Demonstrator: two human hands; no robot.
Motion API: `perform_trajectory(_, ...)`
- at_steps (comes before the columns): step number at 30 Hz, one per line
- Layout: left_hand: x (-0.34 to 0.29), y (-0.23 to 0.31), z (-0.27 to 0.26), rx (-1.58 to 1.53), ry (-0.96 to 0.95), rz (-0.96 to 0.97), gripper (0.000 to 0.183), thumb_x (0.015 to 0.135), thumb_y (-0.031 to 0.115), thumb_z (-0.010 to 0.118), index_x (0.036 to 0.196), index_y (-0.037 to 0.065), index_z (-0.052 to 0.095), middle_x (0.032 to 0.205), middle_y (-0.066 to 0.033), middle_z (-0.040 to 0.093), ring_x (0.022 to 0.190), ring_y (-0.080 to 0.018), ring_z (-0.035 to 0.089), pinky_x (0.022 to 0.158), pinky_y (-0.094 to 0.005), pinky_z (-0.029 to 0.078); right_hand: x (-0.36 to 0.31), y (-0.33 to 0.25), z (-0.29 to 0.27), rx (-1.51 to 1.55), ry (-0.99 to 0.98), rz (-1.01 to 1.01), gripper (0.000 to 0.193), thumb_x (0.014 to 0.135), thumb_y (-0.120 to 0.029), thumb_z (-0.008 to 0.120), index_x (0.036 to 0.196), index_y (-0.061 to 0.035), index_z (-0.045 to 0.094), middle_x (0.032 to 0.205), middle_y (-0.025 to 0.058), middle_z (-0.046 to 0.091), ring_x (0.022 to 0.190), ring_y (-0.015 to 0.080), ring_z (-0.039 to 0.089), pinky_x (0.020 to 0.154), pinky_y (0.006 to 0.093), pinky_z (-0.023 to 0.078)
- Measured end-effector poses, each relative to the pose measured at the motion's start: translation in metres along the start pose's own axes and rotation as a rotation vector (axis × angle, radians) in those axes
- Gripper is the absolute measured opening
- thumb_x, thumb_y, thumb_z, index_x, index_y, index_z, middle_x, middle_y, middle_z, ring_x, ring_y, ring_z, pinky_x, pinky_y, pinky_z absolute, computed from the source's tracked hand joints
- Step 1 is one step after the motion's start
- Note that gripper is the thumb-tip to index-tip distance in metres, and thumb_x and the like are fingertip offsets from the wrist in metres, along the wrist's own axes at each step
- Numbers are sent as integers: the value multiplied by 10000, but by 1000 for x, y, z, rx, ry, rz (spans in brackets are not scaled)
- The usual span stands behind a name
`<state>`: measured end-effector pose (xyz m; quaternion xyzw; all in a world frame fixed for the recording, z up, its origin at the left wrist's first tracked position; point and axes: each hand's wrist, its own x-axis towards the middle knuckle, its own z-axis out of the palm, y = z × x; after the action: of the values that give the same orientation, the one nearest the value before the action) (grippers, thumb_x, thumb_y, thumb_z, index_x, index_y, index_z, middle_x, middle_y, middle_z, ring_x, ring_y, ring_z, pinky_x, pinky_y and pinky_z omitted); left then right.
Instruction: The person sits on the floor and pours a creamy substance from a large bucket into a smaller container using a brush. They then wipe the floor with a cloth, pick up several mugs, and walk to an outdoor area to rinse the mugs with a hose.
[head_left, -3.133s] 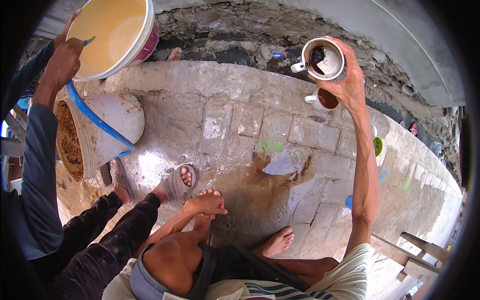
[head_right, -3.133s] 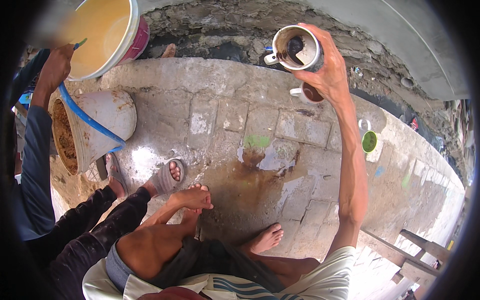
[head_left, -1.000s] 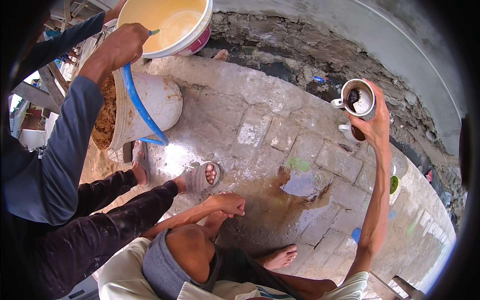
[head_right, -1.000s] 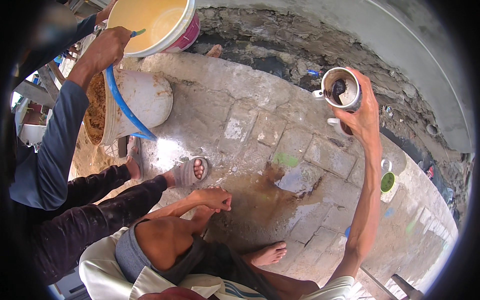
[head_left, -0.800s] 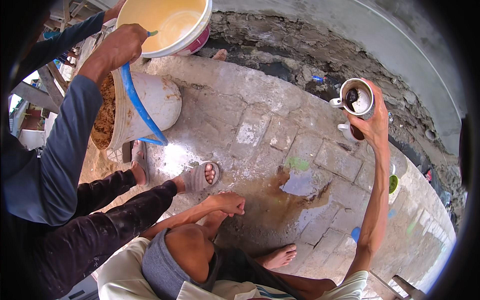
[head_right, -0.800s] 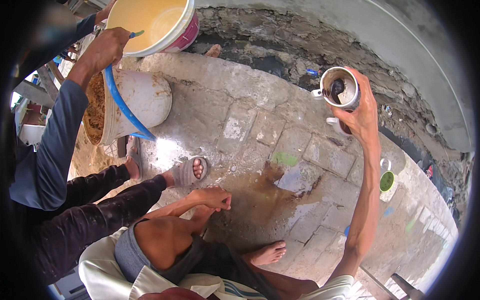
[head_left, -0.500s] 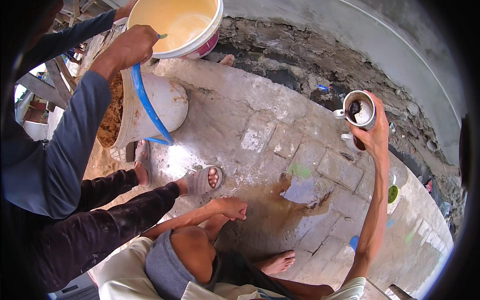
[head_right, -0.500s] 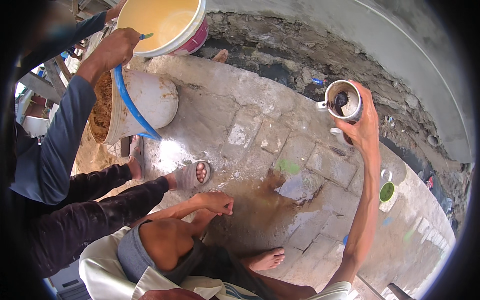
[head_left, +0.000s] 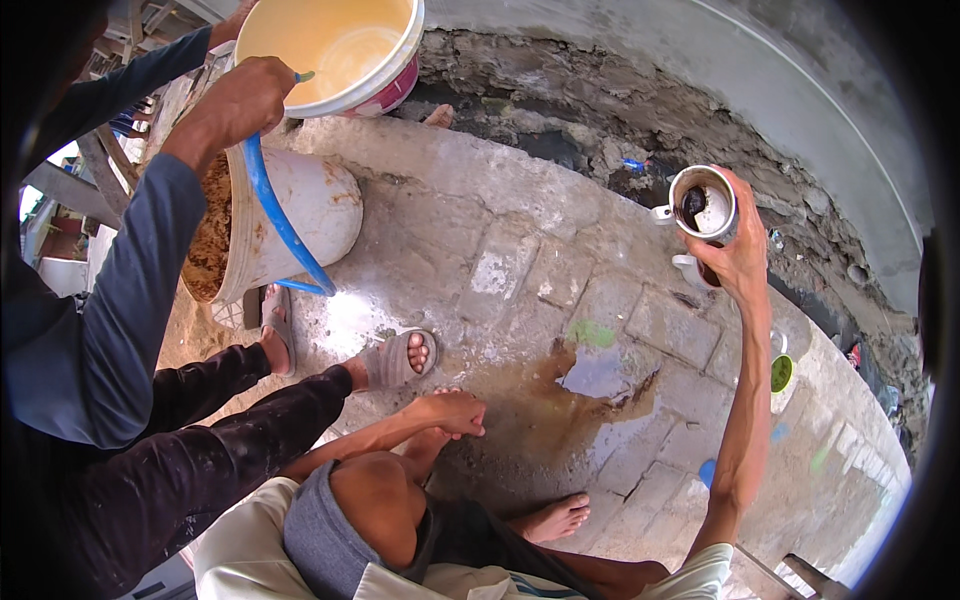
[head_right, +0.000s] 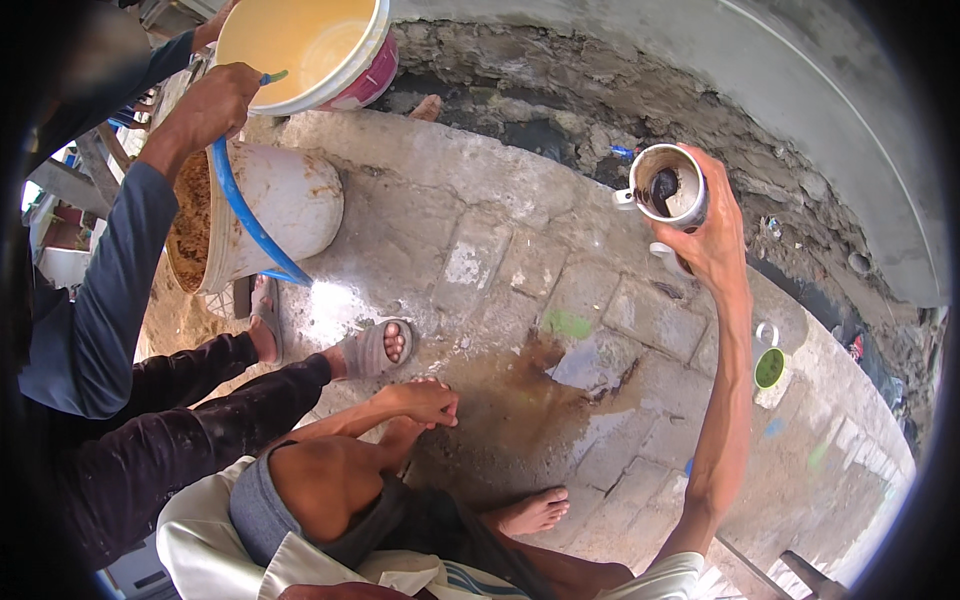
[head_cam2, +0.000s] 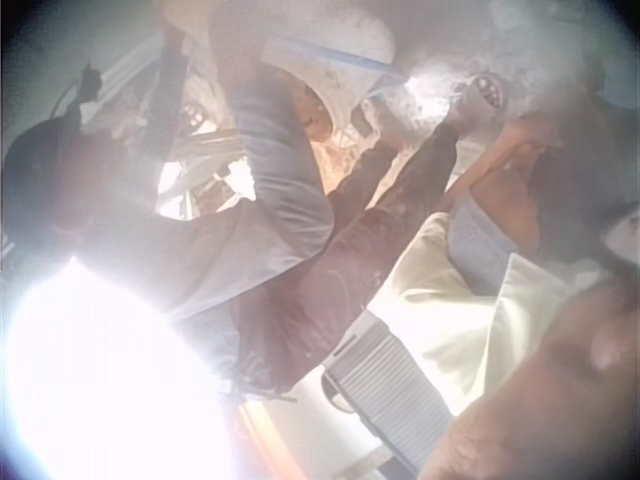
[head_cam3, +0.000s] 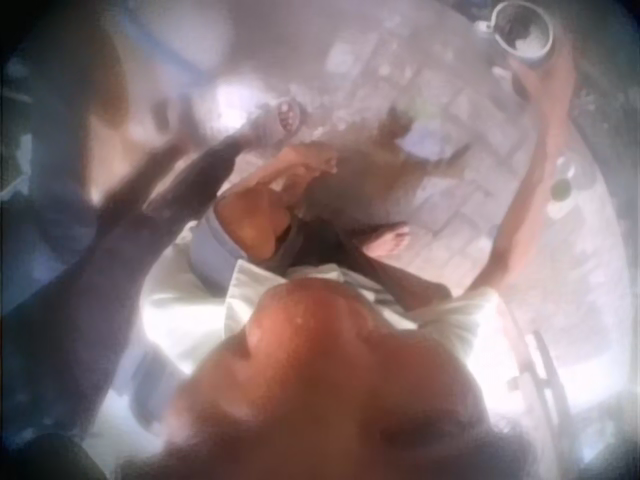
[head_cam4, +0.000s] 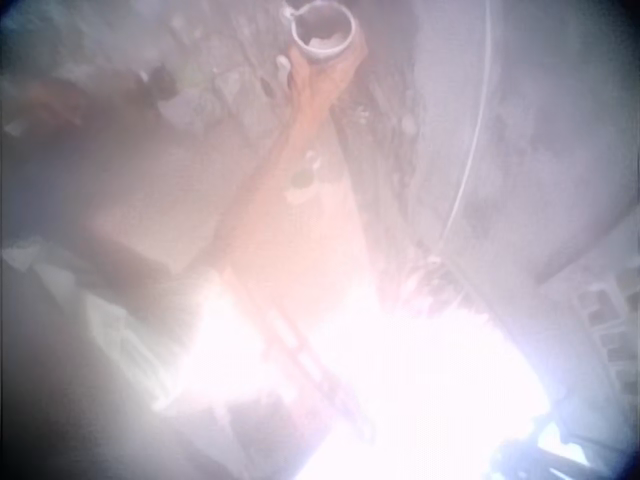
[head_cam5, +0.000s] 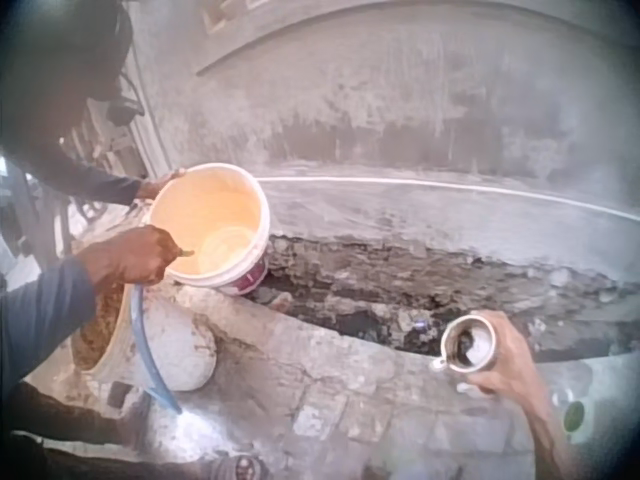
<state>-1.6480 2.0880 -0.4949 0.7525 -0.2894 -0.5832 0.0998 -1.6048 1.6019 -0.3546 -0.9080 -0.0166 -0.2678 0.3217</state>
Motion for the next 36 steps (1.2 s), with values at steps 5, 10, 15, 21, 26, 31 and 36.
perform_trajectory(5, -10, -1, -6, -12, 7, -18, 305, 889, 393, 703, 875, 89, 722, 615, -29, 705, 614, -217, 712, 611, -399, 570, -3, 2, -1, 20, 1, -9, 809, 684, -118, 897, 1420, -76, 565, 1364, 121, 629, 1244, 299, 643, 1059, 418, 514)
perform_trajectory(10, -12, 1, 6, -32, -21, -18, 310, 890, 395, 701, 852, 88, 726, 595, -25, 699, 590, -210, 708, 591, -393, 569, -5, -3, 2, 25, -22, 16, 809, 683, -126, 902, 1417, -77, 566, 1344, 118, 632, 1231, 296, 647, 1048, 417, 517)
perform_trajectory(15, -6, 3, 13, -35, -46, -2, 317, 890, 397, 699, 829, 88, 730, 576, -20, 693, 566, -203, 703, 570, -388, 569, -3, -4, 1, 38, -36, 42, 794, 691, -143, 890, 1413, -52, 574, 1394, 142, 632, 1263, 313, 642, 1080, 435, 506)
perform_trajectory(21, 4, 1, 20, -14, -40, 15, 327, 891, 400, 696, 801, 88, 734, 552, -15, 686, 537, -195, 698, 545, -382, 569, -3, -1, 2, 51, -30, 25, 787, 694, -128, 885, 1413, -47, 574, 1390, 145, 634, 1260, 315, 643, 1076, 432, 509)
perform_trajectory(26, 8, -7, 28, 99, 42, 95, 368, 900, 403, 672, 710, 91, 720, 543, -10, 679, 552, -200, 701, 564, -397, 574, -6, 2, 6, 37, -32, 22, 823, 658, -108, 890, 1412, -51, 566, 1352, 130, 625, 1236, 306, 641, 1056, 415, 509)
perform_trajectory(31, 13, -12, 29, 123, 64, 107, 377, 900, 402, 665, 693, 91, 717, 543, -14, 678, 570, -210, 707, 580, -409, 576, -7, 0, 7, 39, -29, 32, 808, 651, -105, 880, 1397, -46, 575, 1363, 139, 622, 1245, 316, 638, 1061, 427, 510)
perform_trajectory(36, 17, -14, 31, 108, 56, 100, 375, 897, 401, 662, 694, 90, 717, 545, -19, 678, 589, -220, 713, 595, -422, 577, -6, 0, 6, 35, -33, 27, 808, 658, -103, 878, 1403, -50, 571, 1360, 132, 623, 1248, 311, 637, 1058, 422, 512)
